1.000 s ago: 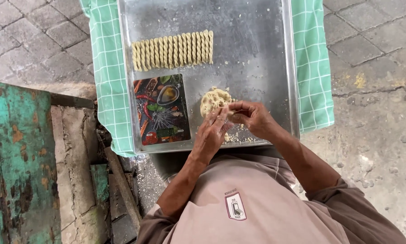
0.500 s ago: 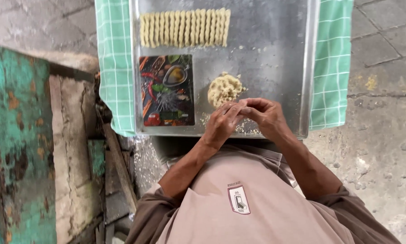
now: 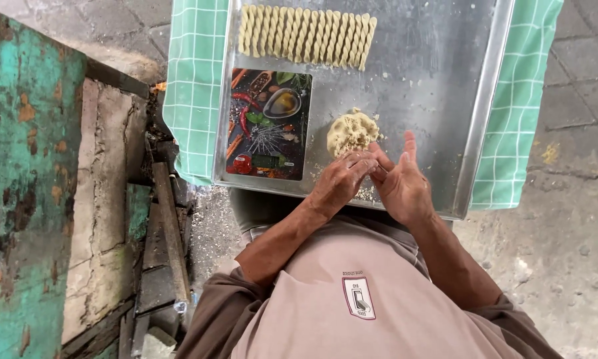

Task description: The person is taking small portions of dough, rolling them into thin strips, twisting them into a spiral shape, and placing them neatly on a metal tray.

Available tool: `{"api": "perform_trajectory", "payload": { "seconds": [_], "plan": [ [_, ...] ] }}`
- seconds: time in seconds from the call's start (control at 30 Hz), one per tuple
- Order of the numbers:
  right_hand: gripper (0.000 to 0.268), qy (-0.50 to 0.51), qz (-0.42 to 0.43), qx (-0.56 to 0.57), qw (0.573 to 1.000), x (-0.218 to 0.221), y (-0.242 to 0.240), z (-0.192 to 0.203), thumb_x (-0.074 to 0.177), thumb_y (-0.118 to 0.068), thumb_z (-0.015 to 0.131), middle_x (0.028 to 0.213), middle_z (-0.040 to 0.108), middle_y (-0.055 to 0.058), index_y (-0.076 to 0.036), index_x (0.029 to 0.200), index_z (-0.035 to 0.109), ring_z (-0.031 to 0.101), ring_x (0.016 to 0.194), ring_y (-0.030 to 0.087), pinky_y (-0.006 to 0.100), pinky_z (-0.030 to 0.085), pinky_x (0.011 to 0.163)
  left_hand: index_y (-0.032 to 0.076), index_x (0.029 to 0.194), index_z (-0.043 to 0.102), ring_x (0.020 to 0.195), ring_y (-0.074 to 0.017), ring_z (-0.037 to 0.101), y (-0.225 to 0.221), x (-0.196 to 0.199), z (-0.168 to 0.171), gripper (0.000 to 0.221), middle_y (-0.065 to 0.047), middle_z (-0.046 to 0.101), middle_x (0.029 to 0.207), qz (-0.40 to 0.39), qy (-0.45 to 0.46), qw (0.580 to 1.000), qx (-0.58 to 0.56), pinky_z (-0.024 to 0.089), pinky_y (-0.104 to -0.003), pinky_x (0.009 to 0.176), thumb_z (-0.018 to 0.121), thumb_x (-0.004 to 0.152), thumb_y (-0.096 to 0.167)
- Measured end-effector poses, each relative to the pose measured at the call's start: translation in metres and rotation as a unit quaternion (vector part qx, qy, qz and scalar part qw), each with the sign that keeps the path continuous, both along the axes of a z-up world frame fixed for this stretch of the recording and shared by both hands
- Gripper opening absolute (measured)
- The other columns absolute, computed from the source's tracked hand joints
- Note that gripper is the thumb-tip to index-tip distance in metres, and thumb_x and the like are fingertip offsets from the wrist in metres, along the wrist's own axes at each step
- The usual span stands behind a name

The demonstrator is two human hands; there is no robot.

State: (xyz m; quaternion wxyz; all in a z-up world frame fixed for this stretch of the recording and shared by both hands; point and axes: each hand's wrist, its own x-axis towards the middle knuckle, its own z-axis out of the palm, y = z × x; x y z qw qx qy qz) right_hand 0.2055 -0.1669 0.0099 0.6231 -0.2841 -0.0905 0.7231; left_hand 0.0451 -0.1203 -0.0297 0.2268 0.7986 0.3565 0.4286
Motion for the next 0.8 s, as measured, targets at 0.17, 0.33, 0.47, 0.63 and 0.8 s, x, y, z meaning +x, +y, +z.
{"api": "perform_trajectory", "payload": {
  "seconds": [0.17, 0.33, 0.47, 0.63, 0.8],
  "plan": [
    [0.066, -0.27, 0.033, 0.033, 0.962, -0.014, 0.018, 0.043, 0.109, -0.034, 0.046, 0.162, 0.041, 0.023, -0.016, 0.165, 0.016, 0.05, 0.143, 0.029, 0.036, 0.046, 0.113, 0.018, 0.112, 0.077, 0.112, -0.0271, 0.07, 0.008, -0.024, 0.001, 0.014, -0.006, 0.073, 0.11, 0.022, -0.034, 0.993, -0.108, 0.057, -0.039, 0.095, 0.07, 0.1, 0.022],
    [0.036, -0.52, 0.037, 0.071, 0.85, 0.002, 0.029, 0.047, 0.11, -0.024, 0.053, 0.125, 0.07, 0.017, -0.002, 0.138, 0.06, 0.067, 0.118, 0.023, 0.034, 0.056, 0.1, 0.015, 0.11, 0.078, 0.108, -0.027, 0.069, 0.062, -0.099, 0.022, 0.016, -0.007, 0.072, 0.111, 0.1, -0.021, 0.994, -0.029, 0.055, -0.037, 0.095, 0.068, 0.1, 0.009],
    [0.026, -0.61, 0.032, 0.099, 0.785, 0.006, 0.038, 0.042, 0.112, -0.015, 0.055, 0.106, 0.073, 0.014, 0.0, 0.126, 0.07, 0.066, 0.102, 0.019, 0.034, 0.055, 0.092, 0.015, 0.105, 0.082, 0.11, -0.0268, 0.069, 0.094, -0.145, 0.012, 0.012, -0.008, 0.076, 0.116, 0.175, 0.019, 0.983, 0.059, 0.055, -0.039, 0.098, 0.076, 0.096, 0.02],
    [0.024, -0.705, 0.047, 0.103, 0.7, 0.013, 0.042, 0.027, 0.11, -0.019, 0.062, 0.109, 0.076, 0.018, -0.006, 0.126, 0.074, 0.073, 0.104, 0.031, 0.043, 0.057, 0.09, 0.01, 0.121, 0.067, 0.134, -0.0344, 0.052, 0.085, -0.173, 0.074, 0.025, -0.017, 0.06, 0.139, 0.237, -0.075, 0.965, -0.08, 0.039, -0.05, 0.116, 0.053, 0.109, 0.026],
    [0.027, -0.764, 0.057, 0.122, 0.631, 0.011, 0.041, 0.024, 0.11, -0.019, 0.064, 0.114, 0.075, 0.02, -0.005, 0.132, 0.072, 0.072, 0.103, 0.037, 0.05, 0.057, 0.085, 0.007, 0.15, 0.05, 0.139, -0.0397, 0.047, 0.084, -0.215, 0.055, 0.06, -0.023, 0.051, 0.146, 0.312, -0.107, 0.939, -0.096, 0.037, -0.055, 0.118, 0.025, 0.114, 0.048]
  ]
}}
